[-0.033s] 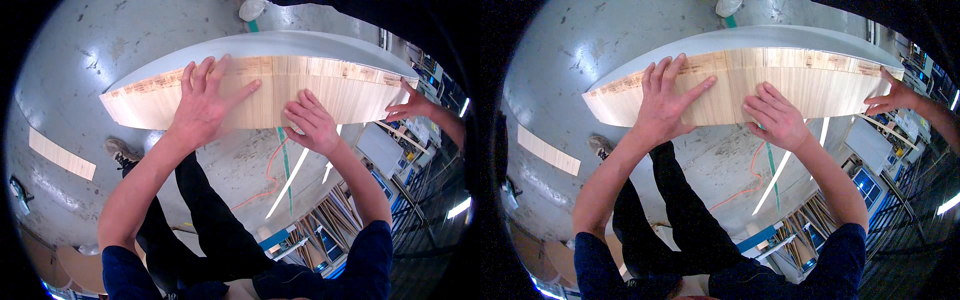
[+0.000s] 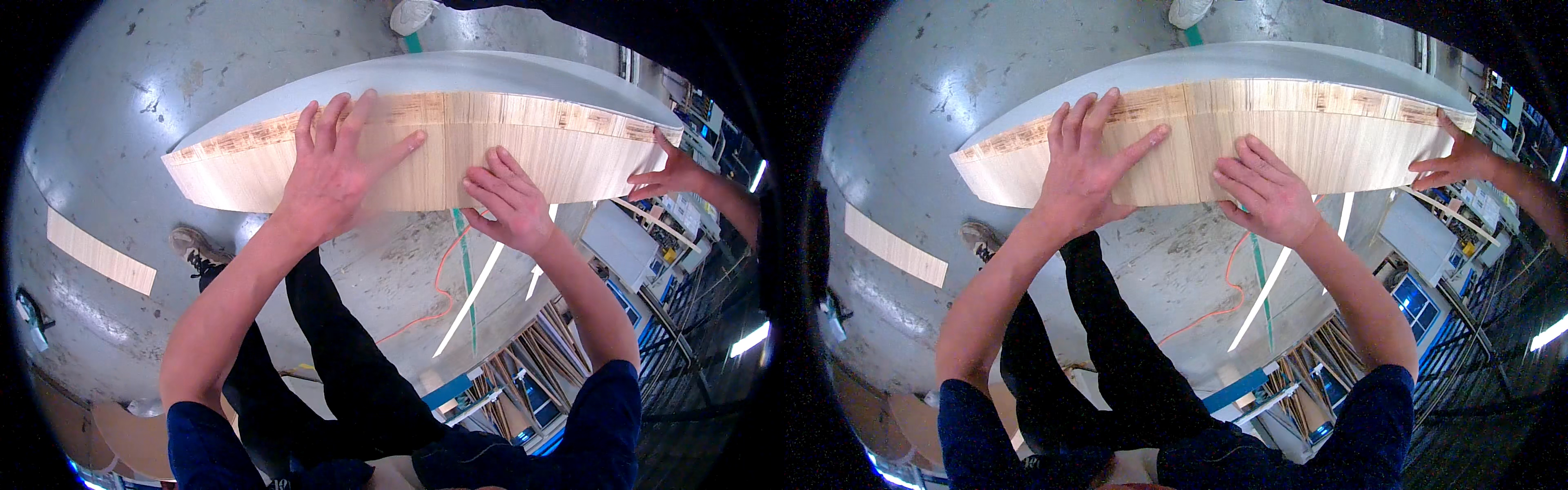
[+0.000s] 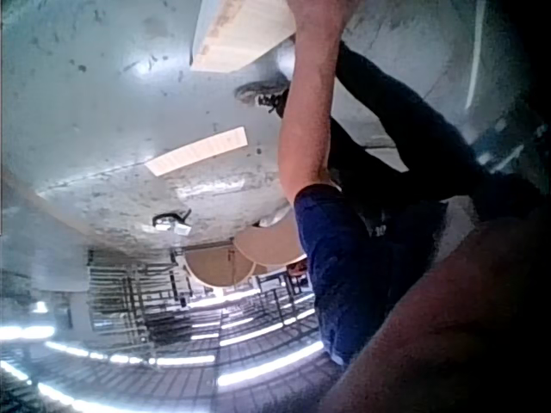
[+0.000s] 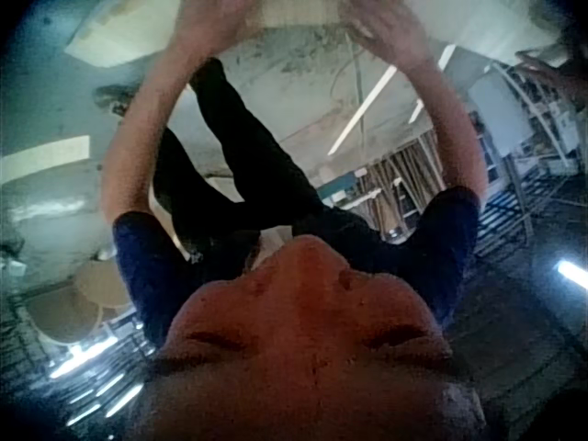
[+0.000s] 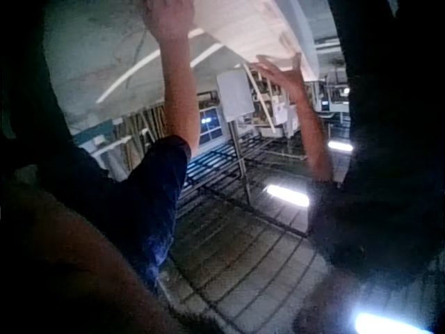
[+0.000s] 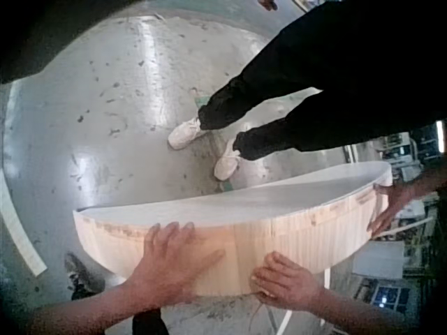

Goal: The person aligns and fits curved wooden strips together on the floor to form a larger arc. They use a nail gun to fasten the strips securely, working in a workshop environment with another person assisting in the background.

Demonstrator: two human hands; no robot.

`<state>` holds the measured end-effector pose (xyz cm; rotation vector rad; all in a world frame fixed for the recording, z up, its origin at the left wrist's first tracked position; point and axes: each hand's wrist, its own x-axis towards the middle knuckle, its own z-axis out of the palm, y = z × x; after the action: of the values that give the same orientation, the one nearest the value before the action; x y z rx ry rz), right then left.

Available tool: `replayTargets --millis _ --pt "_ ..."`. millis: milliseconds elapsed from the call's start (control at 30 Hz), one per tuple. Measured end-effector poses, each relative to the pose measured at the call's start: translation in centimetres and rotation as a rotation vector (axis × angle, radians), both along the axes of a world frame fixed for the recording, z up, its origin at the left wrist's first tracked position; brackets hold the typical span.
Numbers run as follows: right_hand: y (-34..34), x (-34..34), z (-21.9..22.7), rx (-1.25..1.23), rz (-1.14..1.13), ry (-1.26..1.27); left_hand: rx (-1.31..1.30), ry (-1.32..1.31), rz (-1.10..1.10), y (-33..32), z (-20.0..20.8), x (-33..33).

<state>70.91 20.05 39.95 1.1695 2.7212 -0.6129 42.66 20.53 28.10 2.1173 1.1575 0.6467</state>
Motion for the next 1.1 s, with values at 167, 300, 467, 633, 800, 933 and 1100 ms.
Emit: replayTargets --millis 167,300,467,633,800,933,1100 --pt "-0.1 -0.2 -0.1 0.024 -0.005 -0.002 -0.014 -0.021 0.005 0.0 0.2 -0.1" --pt "-0.3 -0.4 -0.7 0.089 -0.025 0.059 -0.002 -0.014 0.017 0.1 0.1 0.0" --pt "-1.0 -1.4 -1.4 0.158 -0.078 -0.003 0.009 0.050 0.018 -0.1 -0.1 0.0" --pt "-1.5 -1.9 -1.8 0.213 -0.047 -0.059 -0.052 0.064 0.011 0.1 0.7 0.1" --pt "-1.4 -2.2 -1.6 0.227 0.018 -0.119 -0.036 0.045 0.041 0.1 0.8 0.1" --pt "-1.4 -2.0 -1.8 0.213 0.035 -0.145 -0.008 0.094 0.028 0.3 0.6 0.2" --pt "-1.1 -2.4 -1.2 0.176 0.038 -0.174 -0.045 0.078 0.043 0.2 1.0 0.3"
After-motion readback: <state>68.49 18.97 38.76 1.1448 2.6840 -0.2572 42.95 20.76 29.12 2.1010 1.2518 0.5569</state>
